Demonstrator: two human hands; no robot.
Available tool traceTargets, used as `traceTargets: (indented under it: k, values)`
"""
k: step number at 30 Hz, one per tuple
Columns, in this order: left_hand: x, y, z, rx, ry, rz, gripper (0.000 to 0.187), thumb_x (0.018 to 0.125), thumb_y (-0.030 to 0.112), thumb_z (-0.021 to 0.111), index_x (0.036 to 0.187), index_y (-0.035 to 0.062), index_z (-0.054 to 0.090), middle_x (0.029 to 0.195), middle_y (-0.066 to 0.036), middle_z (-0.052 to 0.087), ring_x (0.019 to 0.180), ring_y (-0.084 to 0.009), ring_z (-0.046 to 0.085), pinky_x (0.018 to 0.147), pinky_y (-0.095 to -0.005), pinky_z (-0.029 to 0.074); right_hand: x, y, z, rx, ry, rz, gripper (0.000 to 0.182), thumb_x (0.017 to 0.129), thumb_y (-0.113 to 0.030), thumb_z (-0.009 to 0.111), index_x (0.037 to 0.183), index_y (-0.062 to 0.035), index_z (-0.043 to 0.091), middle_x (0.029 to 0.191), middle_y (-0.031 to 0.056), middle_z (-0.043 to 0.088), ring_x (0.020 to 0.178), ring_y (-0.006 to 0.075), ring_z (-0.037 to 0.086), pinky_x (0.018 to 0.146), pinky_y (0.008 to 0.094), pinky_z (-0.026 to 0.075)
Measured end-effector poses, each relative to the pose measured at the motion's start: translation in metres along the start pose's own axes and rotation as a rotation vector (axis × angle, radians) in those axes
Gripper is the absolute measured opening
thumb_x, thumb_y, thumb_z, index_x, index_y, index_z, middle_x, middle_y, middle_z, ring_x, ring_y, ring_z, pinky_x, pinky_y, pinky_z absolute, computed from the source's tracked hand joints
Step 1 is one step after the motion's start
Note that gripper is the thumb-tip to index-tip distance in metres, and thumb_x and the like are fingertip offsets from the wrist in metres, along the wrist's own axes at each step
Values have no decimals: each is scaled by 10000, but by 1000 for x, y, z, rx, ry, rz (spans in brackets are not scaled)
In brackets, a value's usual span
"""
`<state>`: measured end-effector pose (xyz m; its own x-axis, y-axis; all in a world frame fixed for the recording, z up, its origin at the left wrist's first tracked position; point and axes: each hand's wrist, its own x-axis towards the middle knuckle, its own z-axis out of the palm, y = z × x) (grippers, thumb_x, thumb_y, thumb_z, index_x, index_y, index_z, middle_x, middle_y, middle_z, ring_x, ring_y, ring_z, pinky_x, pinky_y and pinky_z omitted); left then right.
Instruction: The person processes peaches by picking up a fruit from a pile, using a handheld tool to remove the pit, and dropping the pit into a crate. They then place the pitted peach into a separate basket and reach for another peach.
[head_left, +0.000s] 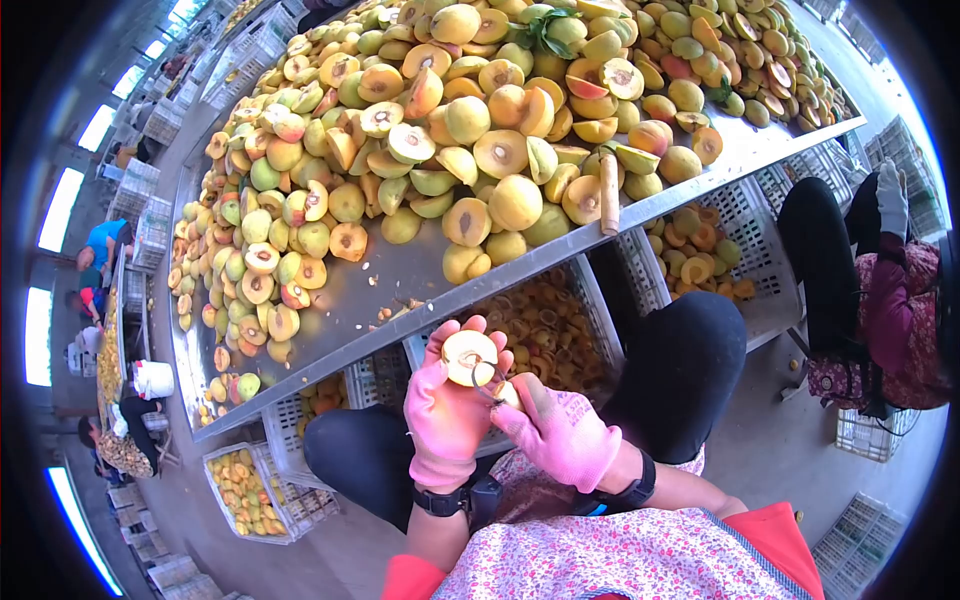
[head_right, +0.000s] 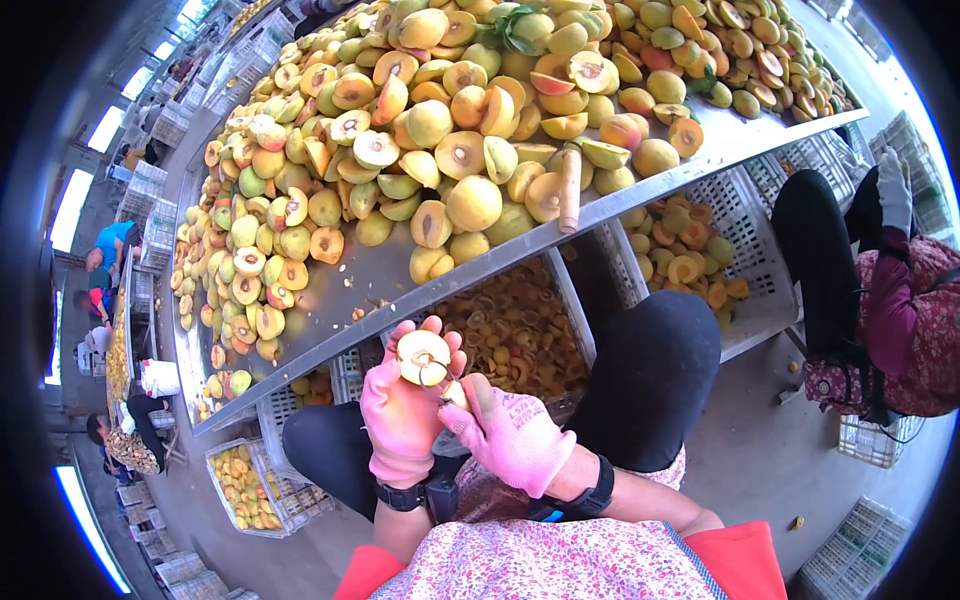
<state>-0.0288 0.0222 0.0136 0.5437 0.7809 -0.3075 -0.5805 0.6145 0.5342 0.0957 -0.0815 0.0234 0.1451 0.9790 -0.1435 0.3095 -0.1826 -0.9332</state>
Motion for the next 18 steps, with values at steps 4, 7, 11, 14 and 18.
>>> traceTargets:
  k: [4, 7, 11, 14, 18]
  values:
    - [-4, -5, -9, -122, 18, -11, 303, 1005, 324, 562, 1208, 100, 587, 1371, -168, 582, 1263, -354, 555, 1073, -530, 465, 1, 4, 3, -39, 11, 34, 356, 1028, -371, 541, 1020, -19, 482, 735, 229, 639, 716, 440, 658, 608, 516, 498]
    - [-6, -14, -6, -67, 119, 31, 245, 1021, 335, 552, 1125, 116, 592, 1317, -149, 612, 1239, -344, 573, 1054, -515, 483, 1, 5, 6, -59, -17, 28, 370, 1032, -385, 527, 1017, -18, 481, 740, 231, 643, 712, 438, 658, 603, 516, 498]
    - [-8, -23, -1, 14, 143, 77, 270, 1048, 364, 520, 1177, 129, 558, 1232, -89, 620, 1198, -288, 594, 1024, -480, 506, 3, 6, 7, -91, -3, 47, 385, 1035, -397, 512, 1018, -14, 479, 736, 235, 645, 709, 440, 657, 605, 517, 499]
    - [-10, -30, 1, 73, 118, 119, 365, 1034, 401, 544, 1251, 108, 535, 1234, -90, 588, 1173, -274, 596, 1027, -470, 506, 3, 7, 7, -87, -8, 56, 396, 1036, -404, 508, 1020, -9, 475, 729, 240, 645, 707, 442, 658, 610, 520, 501]
    - [-14, -39, 5, 207, 122, 215, 423, 1032, 434, 536, 1276, 89, 527, 1222, -69, 579, 1151, -248, 601, 1020, -437, 508, 0, 10, 11, -80, -28, 109, 412, 1035, -408, 507, 1032, 3, 482, 740, 253, 650, 717, 449, 660, 623, 522, 503]
